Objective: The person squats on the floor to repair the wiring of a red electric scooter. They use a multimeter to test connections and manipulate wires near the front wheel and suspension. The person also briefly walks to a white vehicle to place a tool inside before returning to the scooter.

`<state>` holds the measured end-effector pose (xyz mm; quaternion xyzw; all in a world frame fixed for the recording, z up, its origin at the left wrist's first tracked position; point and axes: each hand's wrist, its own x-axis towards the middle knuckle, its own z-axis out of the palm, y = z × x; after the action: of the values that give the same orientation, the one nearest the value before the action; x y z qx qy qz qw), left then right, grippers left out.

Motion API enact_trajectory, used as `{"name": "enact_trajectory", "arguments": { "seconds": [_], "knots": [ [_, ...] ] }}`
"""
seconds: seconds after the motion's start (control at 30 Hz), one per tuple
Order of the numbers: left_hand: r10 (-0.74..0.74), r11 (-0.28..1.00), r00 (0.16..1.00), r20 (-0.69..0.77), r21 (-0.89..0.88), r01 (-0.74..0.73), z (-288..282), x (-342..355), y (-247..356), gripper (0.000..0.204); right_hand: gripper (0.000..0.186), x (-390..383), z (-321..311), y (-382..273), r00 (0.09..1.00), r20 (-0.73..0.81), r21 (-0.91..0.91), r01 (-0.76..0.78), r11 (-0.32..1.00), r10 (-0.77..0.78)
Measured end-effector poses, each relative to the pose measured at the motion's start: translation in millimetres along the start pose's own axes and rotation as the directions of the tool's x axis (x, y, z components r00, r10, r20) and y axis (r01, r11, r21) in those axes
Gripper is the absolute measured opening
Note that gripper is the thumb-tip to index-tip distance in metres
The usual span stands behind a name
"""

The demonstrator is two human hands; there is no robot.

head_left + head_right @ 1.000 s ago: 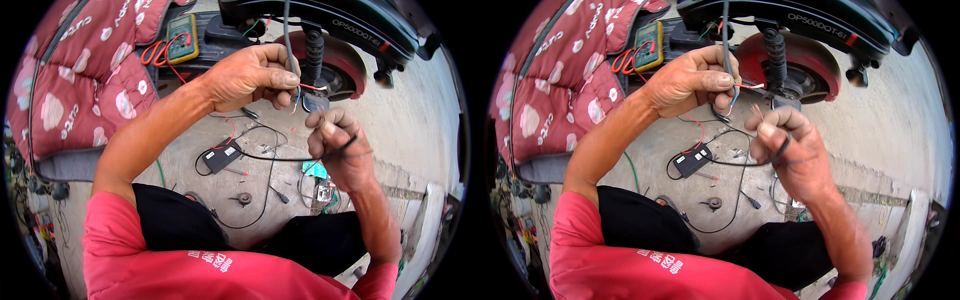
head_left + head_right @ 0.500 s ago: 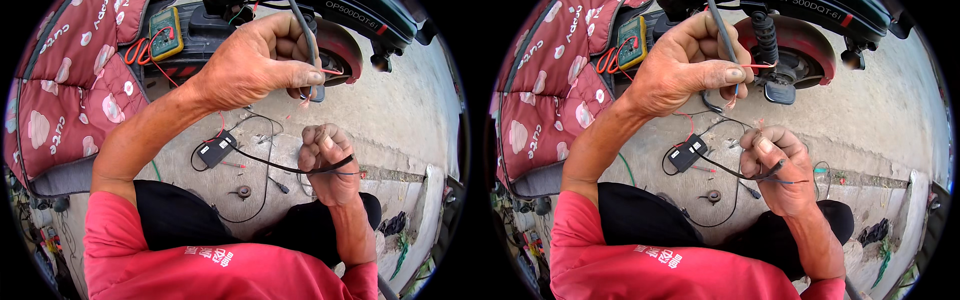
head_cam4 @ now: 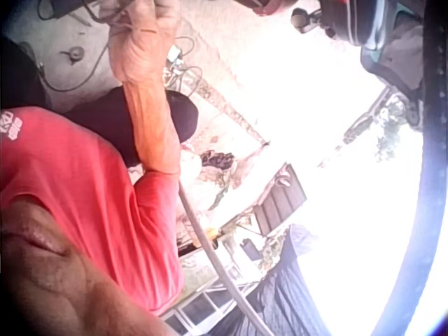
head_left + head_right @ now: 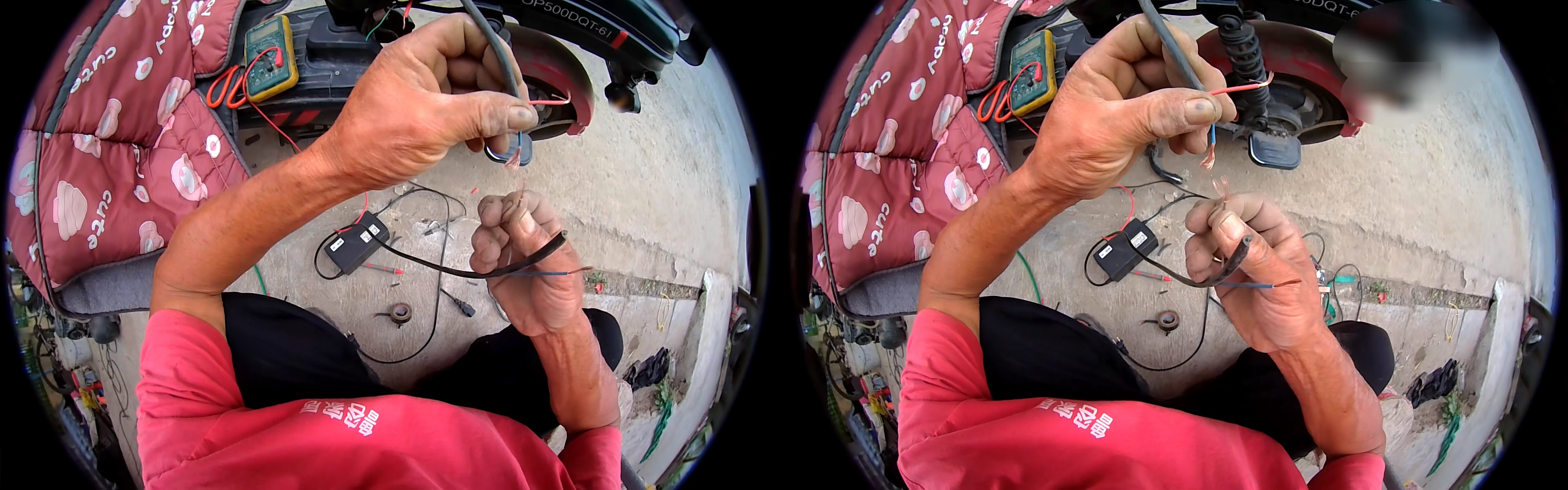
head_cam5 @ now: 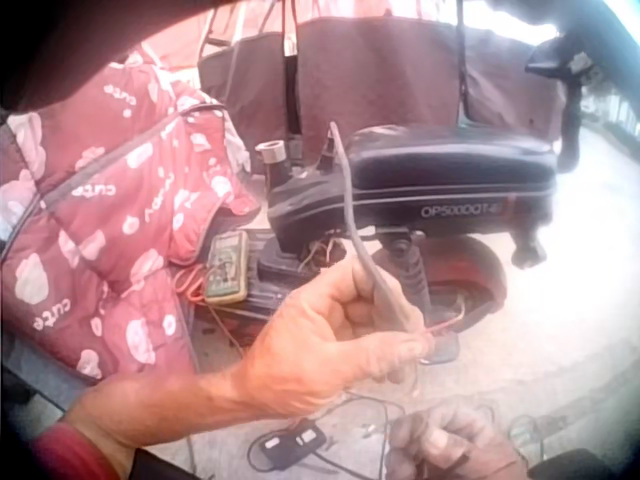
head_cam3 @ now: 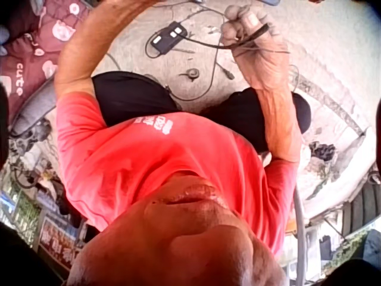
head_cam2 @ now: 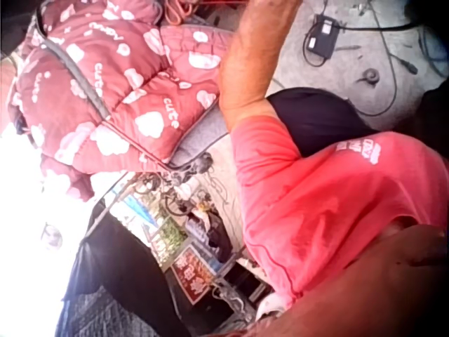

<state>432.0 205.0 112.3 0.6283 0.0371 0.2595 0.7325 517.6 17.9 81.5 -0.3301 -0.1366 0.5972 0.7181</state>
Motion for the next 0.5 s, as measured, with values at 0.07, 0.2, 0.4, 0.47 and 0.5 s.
{"name": "enact_trajectory", "arguments": {
  "seconds": [0.07,0.2,0.4,0.47,0.5],
  "knots": [
    [0.018,0.999,1.0,0.024,0.028,-0.019,0.6,0.3,0.3,0.031,0.023,-0.8,1.8,1.4,1.0,-0.003,0.024,-0.015,1.0,0.015],
    [0.02,0.999,1.0,0.0,-0.043,-0.02,4.9,-1.5,-0.6,0.028,0.023,0.4,3.0,2.1,0.998,0.053,0.062,-0.022,0.998,0.019],
    [0.057,0.993,0.998,-0.013,-0.099,-0.058,7.2,-1.6,-2.7,0.02,0.02,1.0,6.2,4.5,0.999,0.047,0.14,-0.03,0.99,0.023],
    [0.067,0.994,0.998,-0.008,-0.091,-0.067,6.8,-0.8,-3.6,0.02,0.019,1.6,7.1,4.7,0.998,0.05,0.141,-0.033,0.989,0.026],
    [0.06,0.995,0.998,-0.002,-0.082,-0.06,6.6,-0.7,-3.6,0.023,0.019,2.0,7.2,5.3,0.998,0.054,0.159,-0.032,0.987,0.024]
  ]
}}
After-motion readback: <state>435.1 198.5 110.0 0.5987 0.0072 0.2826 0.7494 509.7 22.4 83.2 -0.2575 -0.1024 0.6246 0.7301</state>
